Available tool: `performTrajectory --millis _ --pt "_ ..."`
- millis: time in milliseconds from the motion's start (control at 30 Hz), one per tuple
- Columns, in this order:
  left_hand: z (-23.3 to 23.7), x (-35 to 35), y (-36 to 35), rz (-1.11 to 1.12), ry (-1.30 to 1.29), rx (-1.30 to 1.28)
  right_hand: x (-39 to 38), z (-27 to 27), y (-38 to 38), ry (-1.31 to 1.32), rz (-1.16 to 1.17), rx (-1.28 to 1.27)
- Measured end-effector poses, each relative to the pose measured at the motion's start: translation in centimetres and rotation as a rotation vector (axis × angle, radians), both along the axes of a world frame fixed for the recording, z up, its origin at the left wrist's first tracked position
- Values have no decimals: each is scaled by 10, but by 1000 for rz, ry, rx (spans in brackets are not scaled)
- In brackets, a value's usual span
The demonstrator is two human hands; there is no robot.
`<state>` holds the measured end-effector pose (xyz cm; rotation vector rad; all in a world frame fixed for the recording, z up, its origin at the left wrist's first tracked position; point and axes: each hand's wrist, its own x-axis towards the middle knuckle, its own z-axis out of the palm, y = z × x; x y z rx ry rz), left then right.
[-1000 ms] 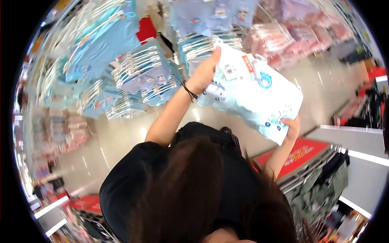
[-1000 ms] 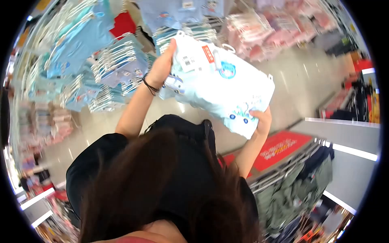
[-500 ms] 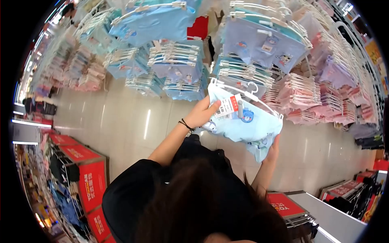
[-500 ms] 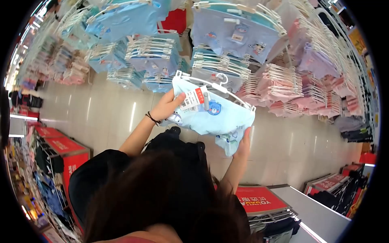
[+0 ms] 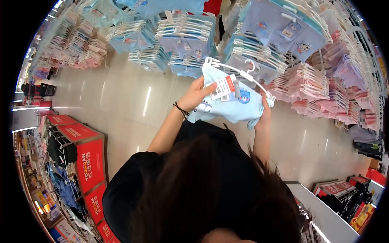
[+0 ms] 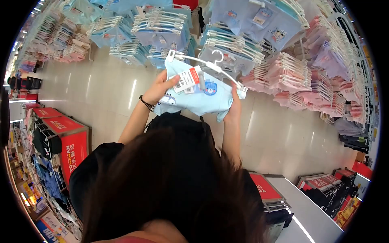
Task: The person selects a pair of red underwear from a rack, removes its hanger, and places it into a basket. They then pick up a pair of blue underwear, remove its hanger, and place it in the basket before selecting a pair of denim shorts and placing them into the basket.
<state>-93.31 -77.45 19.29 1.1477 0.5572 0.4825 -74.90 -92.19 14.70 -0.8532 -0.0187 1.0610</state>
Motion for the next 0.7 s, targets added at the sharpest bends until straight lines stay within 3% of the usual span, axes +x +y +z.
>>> performTrajectory --millis 133,367,700 --pt "-9 -10 1 77 -4 -271 -2 5 -1 -68 2 70" --pt "-14 -17 16 83 -32 -223 5 11 -1 -232 -36 101" --pt "-25 -17 39 127 14 -194 4 22 -14 -131 -28 70"
